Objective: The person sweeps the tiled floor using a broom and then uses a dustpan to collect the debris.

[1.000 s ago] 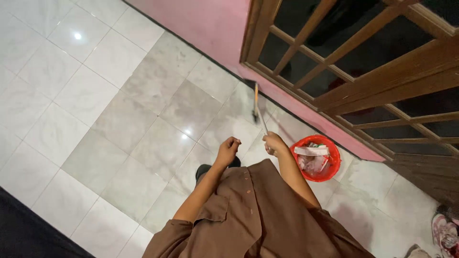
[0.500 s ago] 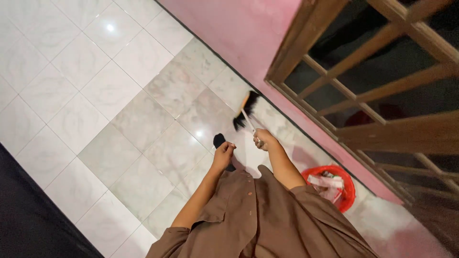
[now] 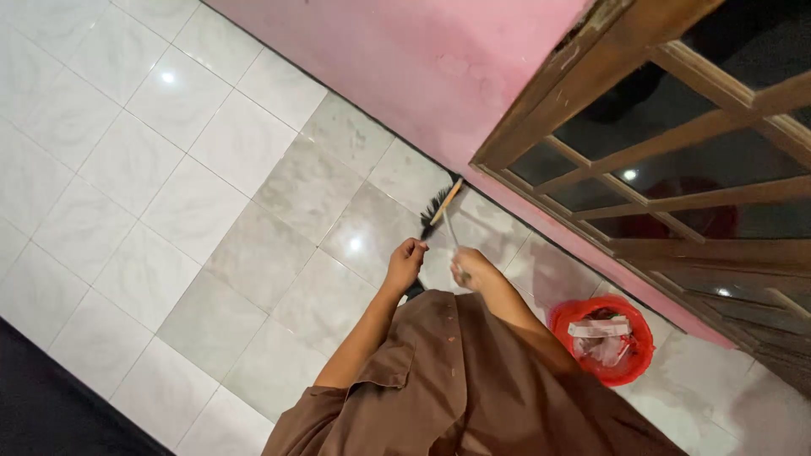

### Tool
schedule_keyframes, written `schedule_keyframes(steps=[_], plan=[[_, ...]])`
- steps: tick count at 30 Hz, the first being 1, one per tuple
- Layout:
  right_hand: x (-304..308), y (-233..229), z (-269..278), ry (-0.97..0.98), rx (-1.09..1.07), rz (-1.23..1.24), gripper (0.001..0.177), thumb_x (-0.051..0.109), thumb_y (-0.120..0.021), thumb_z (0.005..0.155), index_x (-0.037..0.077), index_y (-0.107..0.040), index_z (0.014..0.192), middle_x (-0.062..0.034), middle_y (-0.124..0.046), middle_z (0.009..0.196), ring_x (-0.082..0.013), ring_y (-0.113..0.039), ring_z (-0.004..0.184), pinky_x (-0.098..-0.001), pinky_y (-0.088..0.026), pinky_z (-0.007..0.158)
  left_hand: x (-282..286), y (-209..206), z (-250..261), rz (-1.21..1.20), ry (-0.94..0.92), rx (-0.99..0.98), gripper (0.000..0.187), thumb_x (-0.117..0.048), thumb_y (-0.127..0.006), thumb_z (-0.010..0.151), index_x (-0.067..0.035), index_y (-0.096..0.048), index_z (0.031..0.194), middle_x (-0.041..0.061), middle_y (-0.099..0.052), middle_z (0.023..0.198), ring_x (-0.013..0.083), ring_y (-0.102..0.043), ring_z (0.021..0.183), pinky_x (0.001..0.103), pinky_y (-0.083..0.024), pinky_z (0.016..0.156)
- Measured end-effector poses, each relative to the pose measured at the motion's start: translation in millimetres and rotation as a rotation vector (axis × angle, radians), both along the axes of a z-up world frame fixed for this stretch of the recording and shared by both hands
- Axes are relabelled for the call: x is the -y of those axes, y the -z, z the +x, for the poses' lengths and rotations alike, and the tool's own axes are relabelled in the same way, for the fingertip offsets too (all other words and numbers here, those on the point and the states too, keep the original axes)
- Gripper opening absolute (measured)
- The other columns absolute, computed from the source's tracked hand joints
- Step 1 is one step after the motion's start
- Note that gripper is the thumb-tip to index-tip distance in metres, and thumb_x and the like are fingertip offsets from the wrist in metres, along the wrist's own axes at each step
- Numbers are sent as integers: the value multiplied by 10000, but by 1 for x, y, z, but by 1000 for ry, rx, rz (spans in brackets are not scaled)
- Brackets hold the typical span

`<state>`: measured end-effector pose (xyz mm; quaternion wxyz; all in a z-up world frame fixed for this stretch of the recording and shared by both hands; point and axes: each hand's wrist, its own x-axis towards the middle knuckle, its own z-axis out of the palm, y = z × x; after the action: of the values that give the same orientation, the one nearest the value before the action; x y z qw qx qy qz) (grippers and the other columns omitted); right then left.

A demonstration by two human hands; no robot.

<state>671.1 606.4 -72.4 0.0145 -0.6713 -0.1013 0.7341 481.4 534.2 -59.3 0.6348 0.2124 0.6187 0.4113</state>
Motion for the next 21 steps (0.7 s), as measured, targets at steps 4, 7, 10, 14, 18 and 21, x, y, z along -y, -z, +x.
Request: schedule_keyframes(steps=[4,7,10,14,18,21], plan=[[-66,62,-66,-38,-78,-38,62,5,-499,910,56,-497,945,-63,-524,648,-151,-511,491,-283,-373,412,-5,10,-20,64,-57,-13,243,-242,-579,1024,-25,-665,958,-41,-507,664,65,-437,592,253,-375,546],[-83,72,-93,-143,-129,-9,223,42,-506,908,120,-518,1117,-21,-509,660,-109,-457,485,-255,-319,407,-5,3,-46,-10,-154,-40,254,-246,-583,1025,-18,-666,949,-38,-496,649,69,-427,576,256,-359,528],[-98,58,-129,-349,-120,67,579,63,-470,910,249,-382,1451,-2,-500,692,-104,-420,509,-255,-317,422,0,-10,-64,-80,-280,-95,270,-262,-587,1026,-16,-667,949,-33,-504,639,73,-441,568,253,-365,524],[-100,26,-157,-666,-211,153,767,123,-426,930,273,-203,1648,0,-388,684,-128,-346,507,-284,-270,397,4,-17,-67,-109,-496,-118,286,-282,-563,1029,-24,-668,965,-33,-501,636,78,-435,557,250,-372,520],[-134,-15,-170,-1131,-222,148,756,80,-431,922,187,-210,1638,-45,-496,733,-154,-454,571,-307,-334,447,-14,-17,-62,-117,-722,-133,284,-280,-569,1034,-21,-663,966,-36,-508,651,70,-439,570,244,-374,527],[-156,-22,-186,-1414,-287,116,746,73,-444,915,183,-263,1630,-42,-513,735,-144,-469,583,-301,-378,468,-24,-16,-56,-91,-901,-124,270,-267,-559,1036,-25,-653,961,-35,-497,648,66,-424,562,247,-363,509]])
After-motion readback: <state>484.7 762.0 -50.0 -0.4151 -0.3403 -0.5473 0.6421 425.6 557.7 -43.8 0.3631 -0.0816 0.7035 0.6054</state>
